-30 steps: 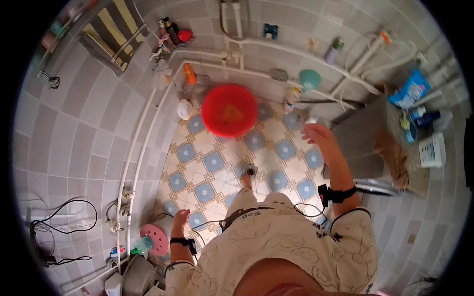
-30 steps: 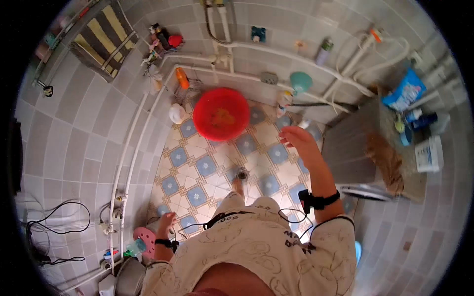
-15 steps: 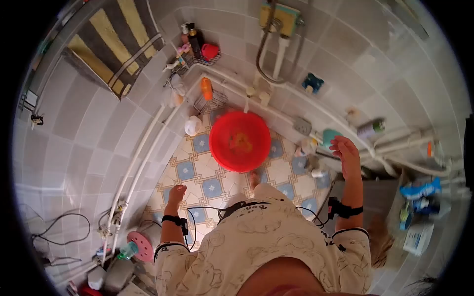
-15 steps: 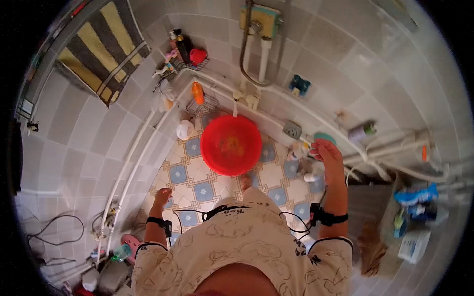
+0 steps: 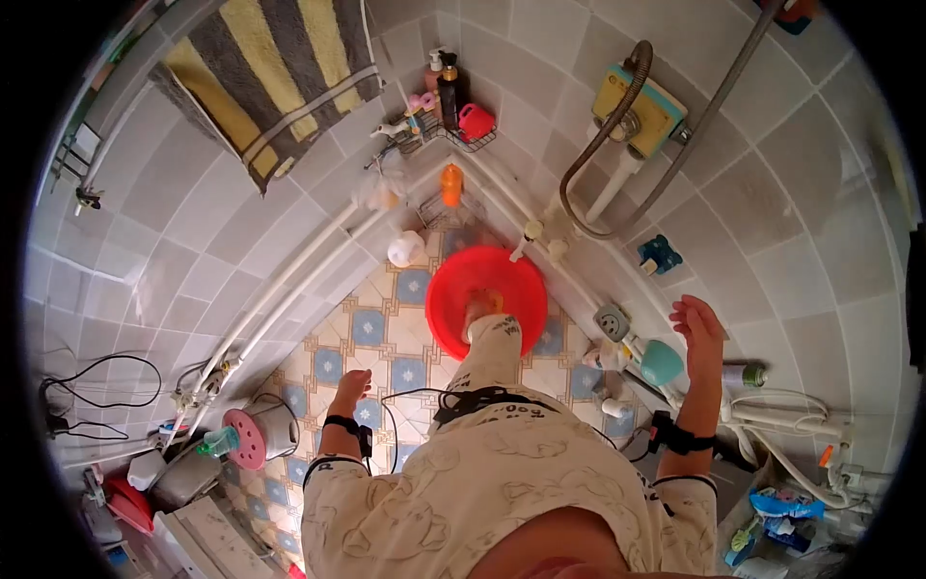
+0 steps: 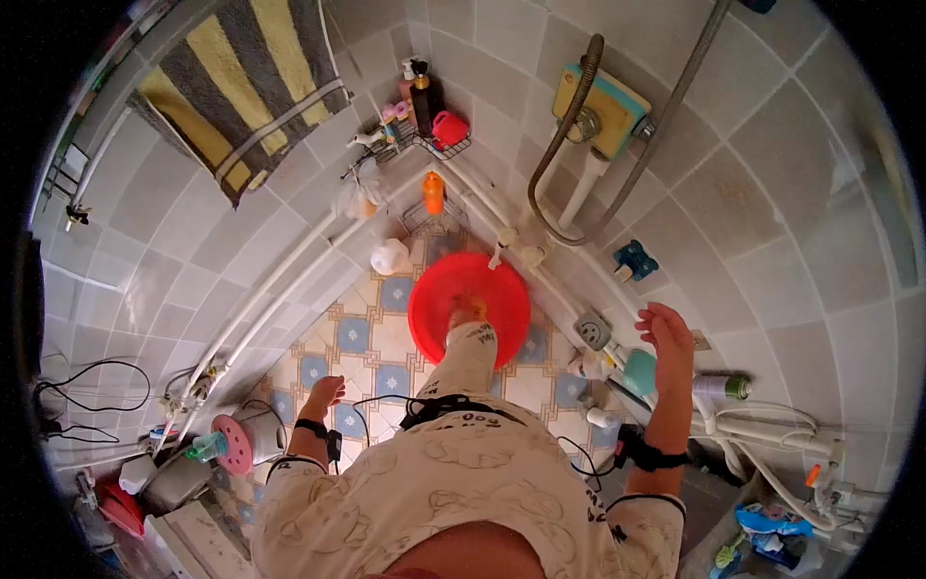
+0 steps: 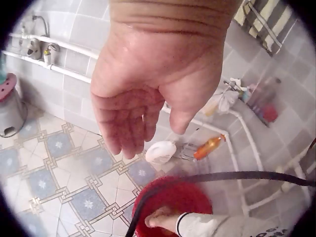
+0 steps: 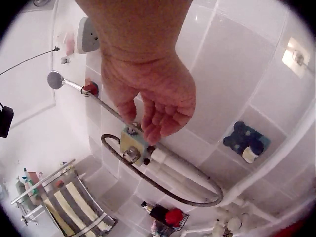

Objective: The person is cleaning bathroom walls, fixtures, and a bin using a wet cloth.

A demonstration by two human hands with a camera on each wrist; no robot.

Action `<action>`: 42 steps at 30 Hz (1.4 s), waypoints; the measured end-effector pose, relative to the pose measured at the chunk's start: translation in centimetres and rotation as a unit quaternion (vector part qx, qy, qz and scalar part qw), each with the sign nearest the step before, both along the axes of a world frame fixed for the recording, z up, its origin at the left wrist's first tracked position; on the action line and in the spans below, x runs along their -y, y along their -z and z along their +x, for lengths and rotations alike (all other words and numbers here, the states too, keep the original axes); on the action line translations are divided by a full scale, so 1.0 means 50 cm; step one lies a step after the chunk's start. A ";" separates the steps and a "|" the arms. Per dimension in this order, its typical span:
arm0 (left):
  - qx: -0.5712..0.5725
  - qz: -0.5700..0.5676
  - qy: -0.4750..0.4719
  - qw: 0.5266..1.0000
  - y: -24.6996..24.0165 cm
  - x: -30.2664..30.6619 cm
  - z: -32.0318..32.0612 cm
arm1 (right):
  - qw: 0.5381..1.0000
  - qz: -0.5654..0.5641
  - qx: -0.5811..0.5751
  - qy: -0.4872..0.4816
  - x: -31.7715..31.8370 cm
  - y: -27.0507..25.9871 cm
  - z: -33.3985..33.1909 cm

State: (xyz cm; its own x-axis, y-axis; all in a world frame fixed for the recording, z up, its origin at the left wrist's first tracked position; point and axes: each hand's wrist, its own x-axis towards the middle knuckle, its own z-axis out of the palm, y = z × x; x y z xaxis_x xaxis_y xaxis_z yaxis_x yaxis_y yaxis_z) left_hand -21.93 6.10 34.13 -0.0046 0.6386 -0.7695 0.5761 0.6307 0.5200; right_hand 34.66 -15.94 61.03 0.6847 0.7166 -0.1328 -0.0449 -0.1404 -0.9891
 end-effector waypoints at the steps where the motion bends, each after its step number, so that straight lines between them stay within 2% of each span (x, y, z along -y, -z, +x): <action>1: 0.007 -0.010 0.001 1.000 0.002 -0.010 0.010 | 1.000 0.010 -0.010 0.009 0.011 0.010 0.013; 6: 0.028 -0.005 -0.008 1.000 0.022 -0.045 0.062 | 0.999 0.020 -0.032 0.025 0.017 0.020 0.052; 11: 0.038 -0.011 0.000 0.999 0.041 -0.070 0.083 | 1.000 0.014 0.000 0.018 0.014 0.000 0.049; 15: 0.035 -0.022 -0.035 0.999 0.071 -0.071 0.074 | 1.000 0.016 -0.013 0.010 0.016 -0.010 0.054; 22: 0.013 -0.030 0.032 0.999 0.031 -0.050 0.035 | 0.999 0.005 -0.019 -0.036 -0.040 0.001 0.031; 25: 0.004 0.004 0.006 1.000 0.006 -0.041 0.012 | 0.999 -0.004 -0.029 -0.043 -0.045 0.012 0.021; 28: -0.010 -0.011 -0.017 1.000 -0.003 -0.045 -0.002 | 0.999 -0.010 -0.027 -0.040 -0.043 0.012 0.011; 30: -0.004 -0.014 -0.015 1.000 0.032 -0.052 -0.031 | 0.999 -0.010 -0.025 -0.028 -0.044 0.012 0.002; 32: 0.005 -0.014 -0.024 1.000 0.027 -0.061 -0.040 | 0.999 -0.004 -0.037 -0.033 -0.054 0.019 -0.006; 36: 0.012 -0.003 -0.013 1.000 0.009 -0.087 -0.069 | 0.999 -0.006 -0.037 -0.038 -0.114 0.027 -0.036; 39: -0.005 -0.025 -0.017 1.000 -0.018 -0.111 -0.104 | 0.996 0.000 -0.063 -0.059 -0.196 0.032 -0.077; 42: 0.002 -0.042 -0.031 0.999 -0.003 -0.129 -0.184 | 0.994 0.002 -0.071 -0.087 -0.298 0.048 -0.149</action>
State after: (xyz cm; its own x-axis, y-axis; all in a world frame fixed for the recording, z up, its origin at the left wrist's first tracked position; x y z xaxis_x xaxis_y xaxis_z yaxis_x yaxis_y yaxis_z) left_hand -31.11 12.53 34.29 -0.0390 0.5708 -0.8202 0.5320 0.7067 0.4665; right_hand 27.20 -1.04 58.61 0.5248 0.8233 -0.2161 -0.1605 -0.1536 -0.9750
